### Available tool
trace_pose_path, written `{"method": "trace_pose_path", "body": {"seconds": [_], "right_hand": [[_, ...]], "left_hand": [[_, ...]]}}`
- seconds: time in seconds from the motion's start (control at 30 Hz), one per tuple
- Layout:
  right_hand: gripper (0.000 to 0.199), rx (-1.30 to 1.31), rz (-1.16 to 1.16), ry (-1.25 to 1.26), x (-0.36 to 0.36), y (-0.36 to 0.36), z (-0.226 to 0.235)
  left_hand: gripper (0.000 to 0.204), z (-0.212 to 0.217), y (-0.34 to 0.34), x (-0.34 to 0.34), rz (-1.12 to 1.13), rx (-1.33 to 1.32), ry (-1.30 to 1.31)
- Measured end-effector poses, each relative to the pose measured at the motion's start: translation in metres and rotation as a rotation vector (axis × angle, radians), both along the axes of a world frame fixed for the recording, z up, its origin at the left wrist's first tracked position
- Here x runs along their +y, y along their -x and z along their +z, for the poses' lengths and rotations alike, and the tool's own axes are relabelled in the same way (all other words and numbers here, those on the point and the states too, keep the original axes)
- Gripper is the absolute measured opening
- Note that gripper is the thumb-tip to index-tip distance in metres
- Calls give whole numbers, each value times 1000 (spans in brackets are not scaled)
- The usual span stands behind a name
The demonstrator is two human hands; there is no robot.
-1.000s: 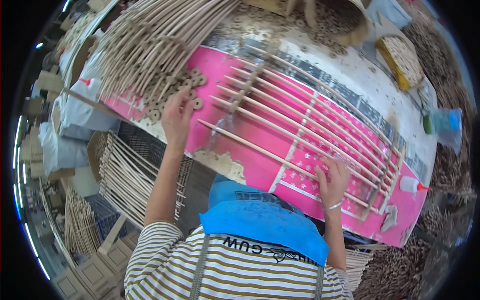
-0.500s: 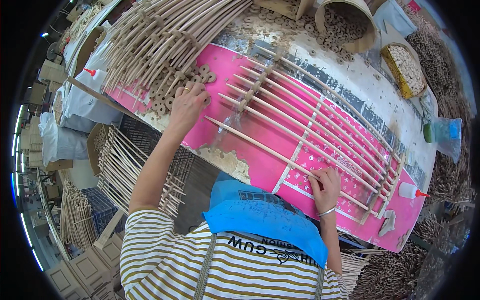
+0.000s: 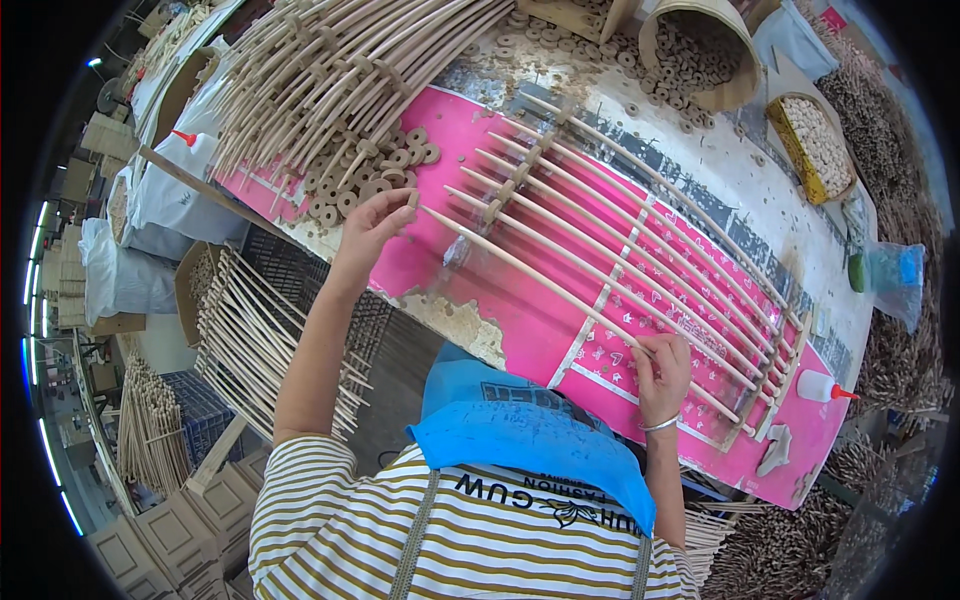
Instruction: Assembling wooden structures by gluing and fitting wooden sticks into small circular wooden connectors.
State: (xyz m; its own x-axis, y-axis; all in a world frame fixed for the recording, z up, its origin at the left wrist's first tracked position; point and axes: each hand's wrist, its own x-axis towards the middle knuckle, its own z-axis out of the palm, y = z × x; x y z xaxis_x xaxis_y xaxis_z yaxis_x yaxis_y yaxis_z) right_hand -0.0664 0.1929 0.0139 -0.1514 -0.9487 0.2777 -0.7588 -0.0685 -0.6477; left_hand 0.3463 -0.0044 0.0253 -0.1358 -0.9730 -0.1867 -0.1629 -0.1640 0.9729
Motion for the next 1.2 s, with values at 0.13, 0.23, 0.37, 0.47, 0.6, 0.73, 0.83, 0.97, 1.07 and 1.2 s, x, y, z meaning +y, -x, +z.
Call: {"method": "trace_pose_path", "body": {"seconds": [0.13,0.23,0.37,0.47,0.6,0.73,0.83,0.97,1.07,1.2], "right_hand": [[16,-1,10,9,3,2,1],[15,-10,-1,10,3,2,1],[15,-2,3,3,3,5,1],[16,12,32,12,3,4,2],[16,23,36,41,1,-1,1],[16,57,26,53,-2,-4,5],[15,70,5,53,-2,-2,2],[15,96,6,45,-3,-2,0],[14,67,-1,21,-4,-6,3],[14,56,-35,-4,-3,-5,-1]], "left_hand": [[37,-6,-2,0,14,43,-45],[36,-7,-4,2,-11,141,-81],[35,-7,2,5,27,256,-127],[33,-10,4,6,-20,273,-148],[28,-6,16,13,-29,273,-213],[29,-8,27,20,-62,225,-255],[28,-11,36,22,-68,209,-256],[25,-9,44,26,-54,179,-287],[32,-10,46,28,-49,197,-295],[33,1,42,28,-89,139,-280]]}}
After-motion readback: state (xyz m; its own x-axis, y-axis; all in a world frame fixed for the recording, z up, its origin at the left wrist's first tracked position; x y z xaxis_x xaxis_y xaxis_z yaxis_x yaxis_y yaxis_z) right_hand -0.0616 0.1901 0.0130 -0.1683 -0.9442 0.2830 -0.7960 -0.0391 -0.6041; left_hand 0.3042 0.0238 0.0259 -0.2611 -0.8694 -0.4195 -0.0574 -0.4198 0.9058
